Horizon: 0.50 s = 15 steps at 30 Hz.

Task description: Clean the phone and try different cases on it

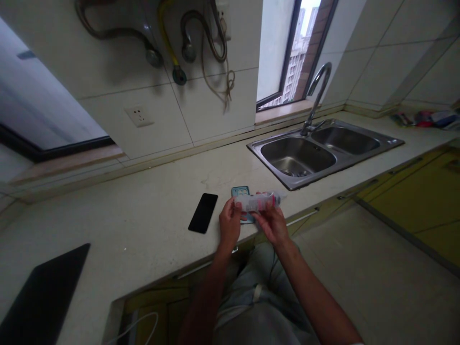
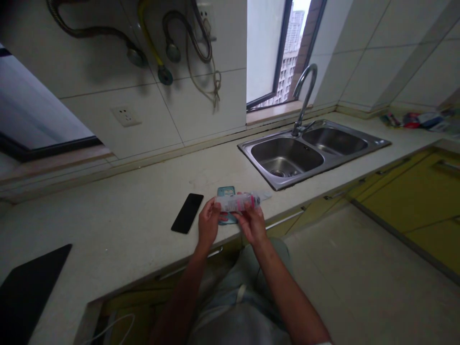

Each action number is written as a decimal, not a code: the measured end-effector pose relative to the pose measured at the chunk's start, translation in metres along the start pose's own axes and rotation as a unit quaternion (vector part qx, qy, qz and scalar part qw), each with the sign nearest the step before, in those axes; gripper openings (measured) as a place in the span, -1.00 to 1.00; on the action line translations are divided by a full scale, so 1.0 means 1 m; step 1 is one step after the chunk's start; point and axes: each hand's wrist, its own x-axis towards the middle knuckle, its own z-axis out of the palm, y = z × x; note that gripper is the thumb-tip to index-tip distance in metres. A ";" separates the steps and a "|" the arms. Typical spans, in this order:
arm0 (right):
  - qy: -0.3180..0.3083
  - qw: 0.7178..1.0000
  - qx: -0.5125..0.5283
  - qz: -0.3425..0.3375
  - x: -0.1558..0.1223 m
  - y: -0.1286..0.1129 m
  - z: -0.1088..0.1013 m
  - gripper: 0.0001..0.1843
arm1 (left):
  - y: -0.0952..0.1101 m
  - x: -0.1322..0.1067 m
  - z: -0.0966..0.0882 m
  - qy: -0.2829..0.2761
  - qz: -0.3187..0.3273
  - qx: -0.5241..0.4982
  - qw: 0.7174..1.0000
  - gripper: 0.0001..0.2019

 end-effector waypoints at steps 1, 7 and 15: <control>-0.011 1.000 0.013 -0.005 -0.001 0.000 0.003 -0.45 | -0.002 0.003 0.002 0.007 0.007 0.014 1.000 -0.27; -0.037 0.995 0.090 -0.002 -0.004 0.002 0.013 -0.52 | -0.003 0.008 0.007 0.065 0.048 0.044 0.996 -0.20; -0.021 0.998 0.058 0.001 -0.009 0.001 0.012 -0.48 | -0.007 0.005 0.007 0.056 0.035 -0.020 0.998 -0.29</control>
